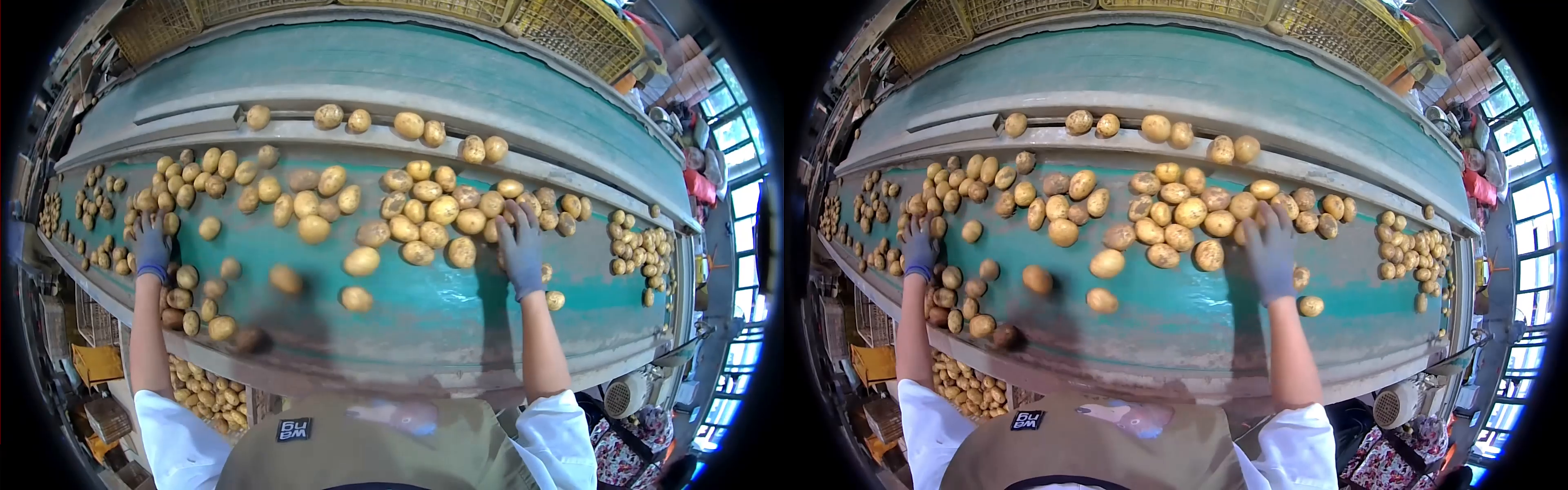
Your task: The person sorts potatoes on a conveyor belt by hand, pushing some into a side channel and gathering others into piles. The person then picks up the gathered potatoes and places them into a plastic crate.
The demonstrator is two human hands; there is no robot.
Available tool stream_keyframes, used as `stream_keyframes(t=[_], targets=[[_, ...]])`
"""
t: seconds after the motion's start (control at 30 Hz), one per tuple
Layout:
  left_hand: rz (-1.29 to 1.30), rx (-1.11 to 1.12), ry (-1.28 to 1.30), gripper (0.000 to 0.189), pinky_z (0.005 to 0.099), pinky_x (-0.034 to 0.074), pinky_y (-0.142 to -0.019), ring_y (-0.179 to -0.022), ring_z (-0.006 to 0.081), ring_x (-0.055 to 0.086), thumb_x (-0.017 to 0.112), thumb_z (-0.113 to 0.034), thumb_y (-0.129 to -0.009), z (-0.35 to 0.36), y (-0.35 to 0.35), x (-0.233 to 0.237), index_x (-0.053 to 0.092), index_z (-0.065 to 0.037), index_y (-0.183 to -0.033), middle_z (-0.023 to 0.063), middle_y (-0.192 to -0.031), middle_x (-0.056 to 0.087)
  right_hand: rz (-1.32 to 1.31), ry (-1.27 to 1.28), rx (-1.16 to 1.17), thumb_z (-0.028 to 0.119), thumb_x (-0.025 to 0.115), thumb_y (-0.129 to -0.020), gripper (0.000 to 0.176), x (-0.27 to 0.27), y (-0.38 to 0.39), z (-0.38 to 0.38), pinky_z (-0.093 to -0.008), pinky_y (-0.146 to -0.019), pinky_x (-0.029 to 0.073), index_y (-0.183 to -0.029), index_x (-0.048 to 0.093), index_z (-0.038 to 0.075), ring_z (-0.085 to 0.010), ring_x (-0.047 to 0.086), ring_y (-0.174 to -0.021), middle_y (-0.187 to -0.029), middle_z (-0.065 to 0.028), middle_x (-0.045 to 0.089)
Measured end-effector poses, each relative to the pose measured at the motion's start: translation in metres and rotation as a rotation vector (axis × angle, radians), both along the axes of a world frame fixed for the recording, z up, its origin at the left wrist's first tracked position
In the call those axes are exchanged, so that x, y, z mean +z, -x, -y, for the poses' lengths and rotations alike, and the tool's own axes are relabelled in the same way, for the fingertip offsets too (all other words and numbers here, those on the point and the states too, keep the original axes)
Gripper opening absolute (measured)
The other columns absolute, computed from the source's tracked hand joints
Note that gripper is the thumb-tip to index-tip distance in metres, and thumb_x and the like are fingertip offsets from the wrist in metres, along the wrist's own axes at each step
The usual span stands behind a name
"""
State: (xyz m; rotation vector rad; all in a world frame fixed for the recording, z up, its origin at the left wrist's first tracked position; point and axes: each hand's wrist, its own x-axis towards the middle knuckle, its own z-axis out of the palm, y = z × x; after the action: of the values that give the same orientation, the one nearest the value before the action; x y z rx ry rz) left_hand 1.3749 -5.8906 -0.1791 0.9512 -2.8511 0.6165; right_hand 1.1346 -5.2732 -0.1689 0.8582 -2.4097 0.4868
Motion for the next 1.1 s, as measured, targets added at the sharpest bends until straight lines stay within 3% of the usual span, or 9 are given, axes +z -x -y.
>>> stream_keyframes(t=[0.07,0.17,0.3,0.37,0.43,0.57,0.73,0.9,1.1], targets=[[-0.170,-0.140,-0.025,0.062,0.0564,0.029,-0.112,-0.133,0.0378,0.042,0.066,-0.021,-0.083,-0.016,0.015,0.001,0.048,-0.015,-0.142,0.0187,-0.144,0.044,0.287,0.102,-0.199,0.031,0.070,-0.087,0.056,-0.018,0.002,-0.008,-0.0506,-0.103,0.040,-0.132,0.054,0.003,-0.0467,0.046,-0.124,-0.134,-0.0270,0.048],[-0.207,-0.758,-0.090,0.051,0.0534,0.034,-0.110,-0.131,0.0428,0.044,0.064,-0.018,-0.086,-0.141,0.045,0.025,0.051,-0.006,-0.134,0.0222,-0.142,0.046,0.451,0.178,-0.177,0.036,0.068,-0.089,0.065,-0.014,-0.034,0.011,-0.0504,-0.104,0.039,-0.140,0.045,0.001,-0.0479,0.044,-0.127,-0.136,-0.0314,0.044],[-0.192,-1.038,-0.711,0.028,0.0520,0.044,-0.097,-0.115,0.0378,0.053,0.065,-0.016,-0.076,-0.293,0.039,0.023,0.064,-0.006,-0.102,0.0206,-0.121,0.056,0.597,0.111,0.050,0.033,0.063,-0.093,0.064,0.000,-0.107,0.048,-0.0480,-0.106,0.040,-0.143,0.041,0.000,-0.0441,0.045,-0.129,-0.141,-0.0282,0.044],[-0.149,-1.496,-0.983,0.027,0.0511,0.045,-0.099,-0.115,0.0370,0.054,0.066,-0.020,-0.077,-0.347,0.048,0.043,0.066,-0.006,-0.100,0.0200,-0.119,0.057,0.676,0.109,0.156,0.030,0.061,-0.095,0.059,0.022,-0.122,0.058,-0.0472,-0.105,0.041,-0.143,0.042,0.001,-0.0424,0.048,-0.128,-0.143,-0.0260,0.044],[-0.278,-1.519,-0.843,0.032,0.0494,0.043,-0.102,-0.116,0.0349,0.055,0.065,-0.024,-0.080,-0.376,0.040,0.032,0.064,-0.007,-0.106,0.0189,-0.120,0.057,0.946,0.205,0.493,0.022,0.058,-0.097,0.049,0.030,-0.125,0.061,-0.0457,-0.104,0.044,-0.140,0.047,0.002,-0.0391,0.053,-0.124,-0.140,-0.0215,0.050],[-0.278,-1.328,-0.828,0.042,0.0559,0.038,-0.108,-0.125,0.0369,0.051,0.068,-0.032,-0.079,-0.384,0.046,0.033,0.064,-0.005,-0.111,0.0178,-0.126,0.055,0.845,0.547,0.043,0.020,0.058,-0.096,0.036,0.029,-0.051,0.041,-0.0458,-0.098,0.048,-0.130,0.057,0.009,-0.0384,0.057,-0.116,-0.127,-0.0184,0.060],[-0.026,-1.189,-0.885,0.045,0.0694,0.018,-0.111,-0.135,0.0372,0.040,0.066,-0.037,-0.080,-0.383,0.037,0.001,0.064,-0.010,-0.116,0.0140,-0.130,0.055,0.281,-0.081,-0.002,0.037,0.070,-0.084,0.052,0.001,0.012,0.045,-0.0448,-0.090,0.049,-0.129,0.058,0.013,-0.0376,0.059,-0.106,-0.116,-0.0189,0.059],[-0.045,-0.882,-0.674,0.043,0.0673,0.015,-0.114,-0.137,0.0410,0.036,0.065,-0.030,-0.081,-0.329,0.021,-0.011,0.063,-0.016,-0.121,0.0109,-0.131,0.054,0.357,-0.400,-0.184,0.047,0.070,-0.081,0.071,-0.003,0.011,0.029,-0.0610,-0.095,0.038,-0.146,0.043,0.037,-0.0422,0.042,-0.124,-0.137,-0.0176,0.045],[0.080,-0.624,-0.217,0.049,0.0657,0.016,-0.114,-0.136,0.0350,0.040,0.064,-0.025,-0.079,-0.240,0.009,-0.015,0.058,-0.019,-0.127,0.0088,-0.137,0.051,0.353,-0.430,-0.327,0.060,0.069,-0.079,0.081,-0.022,0.013,-0.013,-0.0631,-0.100,0.032,-0.149,0.038,0.036,-0.0442,0.040,-0.129,-0.138,-0.0204,0.045]])
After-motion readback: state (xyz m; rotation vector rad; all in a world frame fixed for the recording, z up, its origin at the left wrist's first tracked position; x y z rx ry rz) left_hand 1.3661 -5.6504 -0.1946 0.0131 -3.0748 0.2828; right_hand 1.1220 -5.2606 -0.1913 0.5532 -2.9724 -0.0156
